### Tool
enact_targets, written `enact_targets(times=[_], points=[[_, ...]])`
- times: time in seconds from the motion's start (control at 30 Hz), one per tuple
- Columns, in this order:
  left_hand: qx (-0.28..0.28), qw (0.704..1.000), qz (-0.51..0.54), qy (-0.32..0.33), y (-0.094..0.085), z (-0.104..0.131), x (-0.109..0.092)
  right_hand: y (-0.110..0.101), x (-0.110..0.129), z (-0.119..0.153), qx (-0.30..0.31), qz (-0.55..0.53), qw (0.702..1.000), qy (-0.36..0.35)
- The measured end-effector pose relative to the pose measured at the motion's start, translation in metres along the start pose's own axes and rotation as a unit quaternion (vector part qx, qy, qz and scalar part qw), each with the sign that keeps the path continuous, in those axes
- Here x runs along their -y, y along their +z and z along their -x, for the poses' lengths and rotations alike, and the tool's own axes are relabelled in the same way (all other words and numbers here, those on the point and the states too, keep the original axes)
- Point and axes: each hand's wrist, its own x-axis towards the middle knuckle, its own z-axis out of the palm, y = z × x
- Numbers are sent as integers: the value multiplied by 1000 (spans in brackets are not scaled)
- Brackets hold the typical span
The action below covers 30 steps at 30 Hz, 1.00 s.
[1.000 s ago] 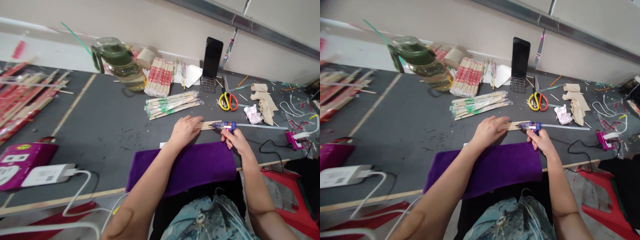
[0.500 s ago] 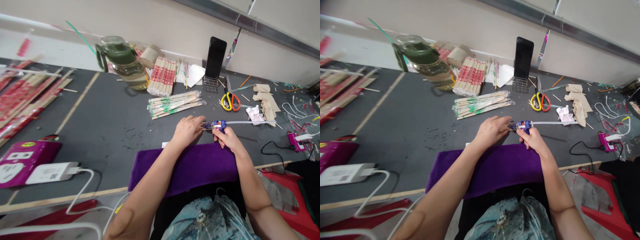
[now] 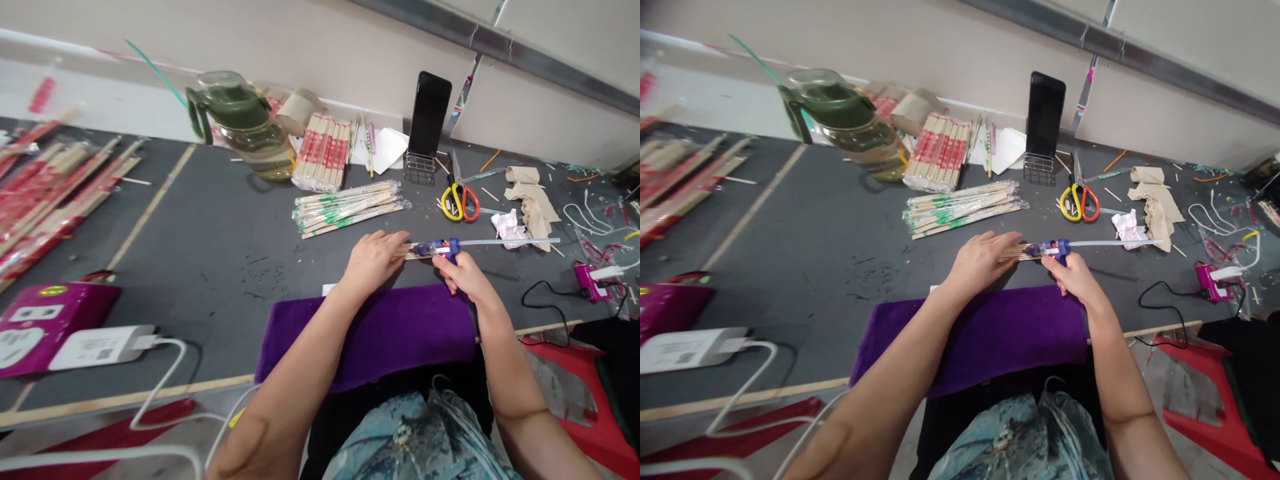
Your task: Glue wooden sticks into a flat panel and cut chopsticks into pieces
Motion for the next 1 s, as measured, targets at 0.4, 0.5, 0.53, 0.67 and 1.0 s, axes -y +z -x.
enact_targets(times=[0.4, 0.5, 0.53, 0.67, 1.0], points=[[4, 1000, 5, -4, 1, 0, 1, -14, -6, 6, -18, -51, 998, 25], [3, 1000, 5, -1, 1, 0, 2, -18, -5, 7, -23, -54, 998, 31], [4, 1000, 1, 0, 2, 0, 2, -20, -4, 8, -25, -54, 998, 33], [8, 1000, -9, -2, 1, 0, 1, -26, -3, 11, -37, -49, 997, 45], [1, 1000, 4, -2, 1, 0, 2, -42, -10, 16, -65, -40, 996, 50]])
